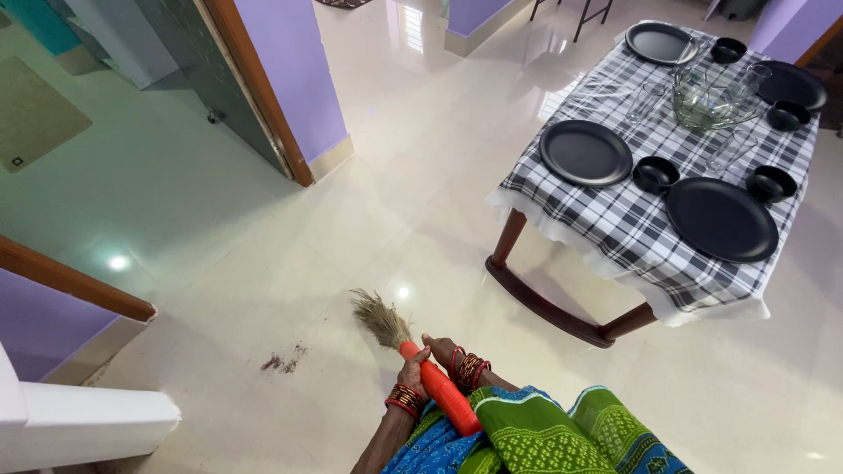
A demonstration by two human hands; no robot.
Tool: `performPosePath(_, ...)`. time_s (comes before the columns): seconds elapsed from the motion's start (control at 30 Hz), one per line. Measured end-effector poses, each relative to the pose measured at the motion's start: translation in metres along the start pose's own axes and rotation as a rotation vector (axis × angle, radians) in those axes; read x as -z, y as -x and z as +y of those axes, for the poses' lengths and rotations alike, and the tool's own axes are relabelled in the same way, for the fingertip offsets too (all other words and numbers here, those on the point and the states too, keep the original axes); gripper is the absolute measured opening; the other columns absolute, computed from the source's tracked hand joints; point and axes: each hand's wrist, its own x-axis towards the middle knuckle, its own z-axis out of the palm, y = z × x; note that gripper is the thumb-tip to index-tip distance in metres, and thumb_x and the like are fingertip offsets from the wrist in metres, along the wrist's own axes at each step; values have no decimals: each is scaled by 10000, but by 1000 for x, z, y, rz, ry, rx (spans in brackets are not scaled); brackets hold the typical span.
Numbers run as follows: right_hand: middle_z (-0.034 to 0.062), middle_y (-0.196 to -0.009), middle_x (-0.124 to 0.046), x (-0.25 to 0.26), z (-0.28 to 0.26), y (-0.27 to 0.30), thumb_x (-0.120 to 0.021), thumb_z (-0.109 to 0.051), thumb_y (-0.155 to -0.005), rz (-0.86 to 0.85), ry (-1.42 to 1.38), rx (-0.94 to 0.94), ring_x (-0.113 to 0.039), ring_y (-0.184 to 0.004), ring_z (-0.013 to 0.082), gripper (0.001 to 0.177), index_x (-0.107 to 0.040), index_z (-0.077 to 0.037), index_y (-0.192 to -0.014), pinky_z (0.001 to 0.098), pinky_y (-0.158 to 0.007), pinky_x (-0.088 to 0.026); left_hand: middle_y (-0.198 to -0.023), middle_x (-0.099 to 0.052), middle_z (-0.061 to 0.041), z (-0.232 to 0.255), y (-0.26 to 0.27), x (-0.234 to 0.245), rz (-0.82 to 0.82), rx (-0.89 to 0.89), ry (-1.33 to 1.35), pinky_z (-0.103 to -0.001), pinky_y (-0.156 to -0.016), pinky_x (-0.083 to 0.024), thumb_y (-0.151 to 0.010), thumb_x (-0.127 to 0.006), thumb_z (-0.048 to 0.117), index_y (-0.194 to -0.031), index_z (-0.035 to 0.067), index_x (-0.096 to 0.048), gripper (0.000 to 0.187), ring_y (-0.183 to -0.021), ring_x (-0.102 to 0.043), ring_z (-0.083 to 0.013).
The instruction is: The person is using a broom to sweep dust and debris across a tiled floor, moving around a dining table and chair.
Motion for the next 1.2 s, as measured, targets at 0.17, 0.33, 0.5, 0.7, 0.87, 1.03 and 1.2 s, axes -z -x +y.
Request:
performPosePath(0.17, 168, -1520, -178, 15, -25, 1, -430, -541, -1030, 160, 332, -85, -146, -1384, 342, 742, -248, -27, -1533, 527, -1097, -220, -729, -579, -92, 4, 5, 4, -54, 27, -56, -451, -575, -569, -864, -790, 237, -1012, 58, -548, 336, -637, -588, -275)
performPosePath(0.33, 146, -1648, -33, 18, -43, 5, -421, -536, -1032, 281, 501, -117, 6, -1508, 345, 794, -142, -55, -1599, 561, -1195, -116, -817, -602, -83, 2, -10, 7, -186, -49, -88, -422, -607, -587, -867, -782, 224, -1076, 91, -564, 329, -706, -614, -255)
performPosePath(0.5, 144, -1722, 29, 16, -43, 13, -427, -519, -1032, 335, 588, -66, 80, -1583, 346, 827, -93, -57, -1631, 570, -1253, -49, -793, -573, -55, 5, -27, 22, -63, 33, -98, -397, -542, -554, -846, -819, 153, -1080, 38, -520, 396, -625, -581, -227)
performPosePath(0.7, 145, -1721, 21, 28, -46, 25, -404, -464, -1045, 315, 707, -61, 79, -1583, 328, 780, -98, -44, -1627, 538, -1262, -26, -846, -574, -75, 21, 5, 1, 133, -25, -247, -427, -552, -549, -794, -836, 75, -1097, -57, -521, 457, -665, -583, -237)
performPosePath(0.87, 139, -1720, 37, 31, -51, 17, -396, -465, -1044, 244, 772, -91, 95, -1579, 330, 782, -83, -54, -1630, 531, -1265, -12, -915, -622, -133, 33, 18, -24, 150, -22, -367, -443, -628, -591, -760, -835, 40, -1145, -116, -525, 518, -723, -632, -264)
performPosePath(1.03, 138, -1722, 52, 34, -52, 9, -444, -456, -1025, 220, 856, -87, 112, -1579, 339, 817, -62, -63, -1632, 533, -1262, -3, -920, -659, -184, 35, 16, -33, 207, -86, -514, -444, -648, -589, -774, -817, 77, -1065, -139, -604, 421, -723, -640, -289)
performPosePath(1.2, 183, -1718, 61, 55, -65, 10, -498, -422, -1020, 201, 858, -39, 105, -1577, 367, 869, -40, -17, -1637, 544, -1264, 13, -952, -730, -224, 49, 0, -51, 195, -98, -569, -440, -668, -607, -746, -800, 112, -1086, -159, -665, 455, -754, -693, -334)
